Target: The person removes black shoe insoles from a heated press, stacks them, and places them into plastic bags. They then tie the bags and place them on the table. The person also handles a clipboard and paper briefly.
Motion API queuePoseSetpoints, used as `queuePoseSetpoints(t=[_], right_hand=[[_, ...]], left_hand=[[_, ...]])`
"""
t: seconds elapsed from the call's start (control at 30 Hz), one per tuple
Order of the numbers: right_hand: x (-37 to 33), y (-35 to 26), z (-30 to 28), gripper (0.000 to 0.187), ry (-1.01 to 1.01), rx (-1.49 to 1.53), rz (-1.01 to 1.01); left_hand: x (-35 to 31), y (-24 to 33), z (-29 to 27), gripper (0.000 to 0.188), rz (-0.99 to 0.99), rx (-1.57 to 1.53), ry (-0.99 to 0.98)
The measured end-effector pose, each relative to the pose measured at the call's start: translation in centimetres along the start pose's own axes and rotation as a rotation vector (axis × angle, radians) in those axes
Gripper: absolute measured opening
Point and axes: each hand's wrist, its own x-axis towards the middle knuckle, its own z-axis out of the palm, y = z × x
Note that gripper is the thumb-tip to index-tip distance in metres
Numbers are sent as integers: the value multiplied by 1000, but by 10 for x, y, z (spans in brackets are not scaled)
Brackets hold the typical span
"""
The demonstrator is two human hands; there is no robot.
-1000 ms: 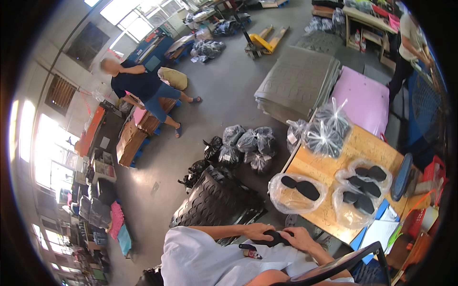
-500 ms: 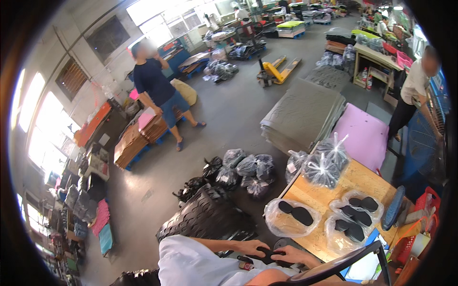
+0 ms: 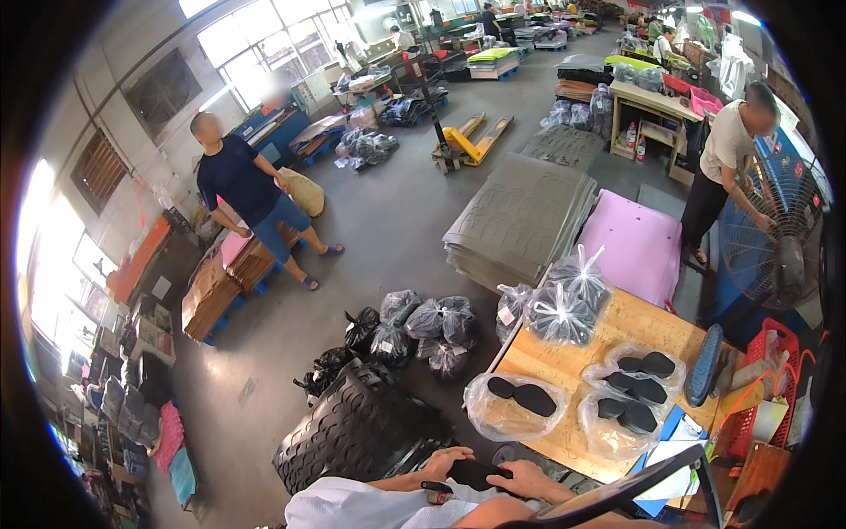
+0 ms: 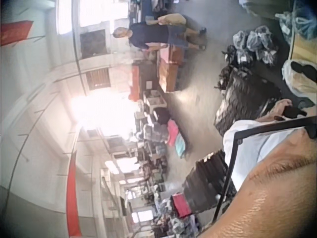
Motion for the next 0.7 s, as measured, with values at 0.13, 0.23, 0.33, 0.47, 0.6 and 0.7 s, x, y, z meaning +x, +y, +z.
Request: queuePoseSetpoints(t=[0.13,0.23,0.33,0.47,0.6,0.7], right_hand=[[-6,-2,0,65,-3,32,28],[-4,1,4,58,173,31,-6],[-1,7,13,57,224,69,-29],[2,14,22,56,298,75,-72],[5,15,24,55,317,55,-78],[6,12,23,55,346,11,-54]], left_hand=[[-2,24,17,33,-214,-145,237],[21,37,25,31,-489,-623,433],[34,39,27,31,-418,-554,499],[30,36,21,28,-415,-732,428],[28,38,15,21,-205,11,171],[43,38,22,18,-710,-657,388]])
